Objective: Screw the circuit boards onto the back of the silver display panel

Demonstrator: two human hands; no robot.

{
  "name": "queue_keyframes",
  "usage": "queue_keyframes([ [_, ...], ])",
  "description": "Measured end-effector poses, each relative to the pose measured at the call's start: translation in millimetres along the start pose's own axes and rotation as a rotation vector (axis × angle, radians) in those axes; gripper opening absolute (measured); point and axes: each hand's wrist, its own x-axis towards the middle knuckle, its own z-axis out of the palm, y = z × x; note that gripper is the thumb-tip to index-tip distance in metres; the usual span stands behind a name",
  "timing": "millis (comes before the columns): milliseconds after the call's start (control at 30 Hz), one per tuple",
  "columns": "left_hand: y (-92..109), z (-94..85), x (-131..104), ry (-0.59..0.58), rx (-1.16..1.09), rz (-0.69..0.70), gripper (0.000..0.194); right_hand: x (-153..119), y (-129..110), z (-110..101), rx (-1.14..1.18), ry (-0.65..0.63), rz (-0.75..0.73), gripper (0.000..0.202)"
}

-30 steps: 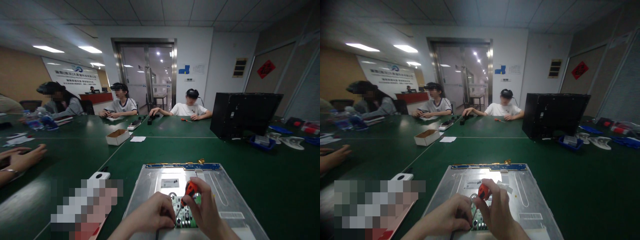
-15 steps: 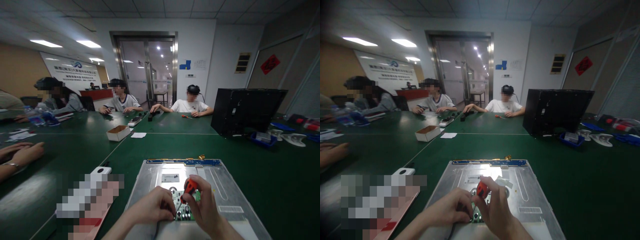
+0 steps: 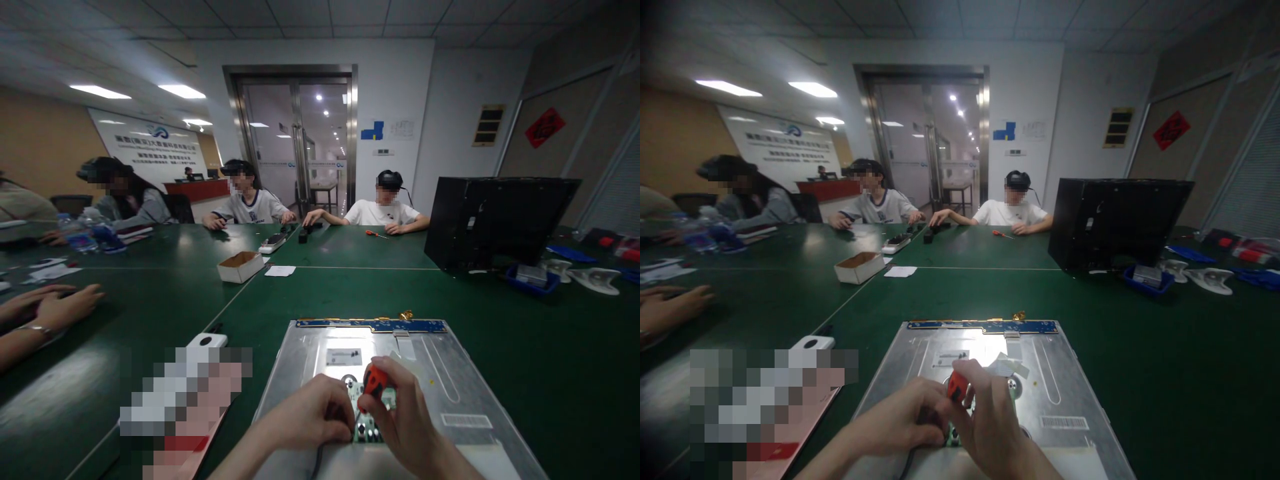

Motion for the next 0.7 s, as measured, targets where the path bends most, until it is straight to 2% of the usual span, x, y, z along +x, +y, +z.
queue_keyframes([
  [300, -4.4, 3.2, -0.3, 0.019, 0.034, 0.010, 0.018, 6.0, -3.3, -1.6, -0.082, 0.042, -0.051, 0.029],
  [700, -2.0, -0.7, 0.4, -0.022, -0.010, 0.048, 0.019, -1.3, -0.4, -2.8, 0.009, -0.106, -0.017, 0.040],
])
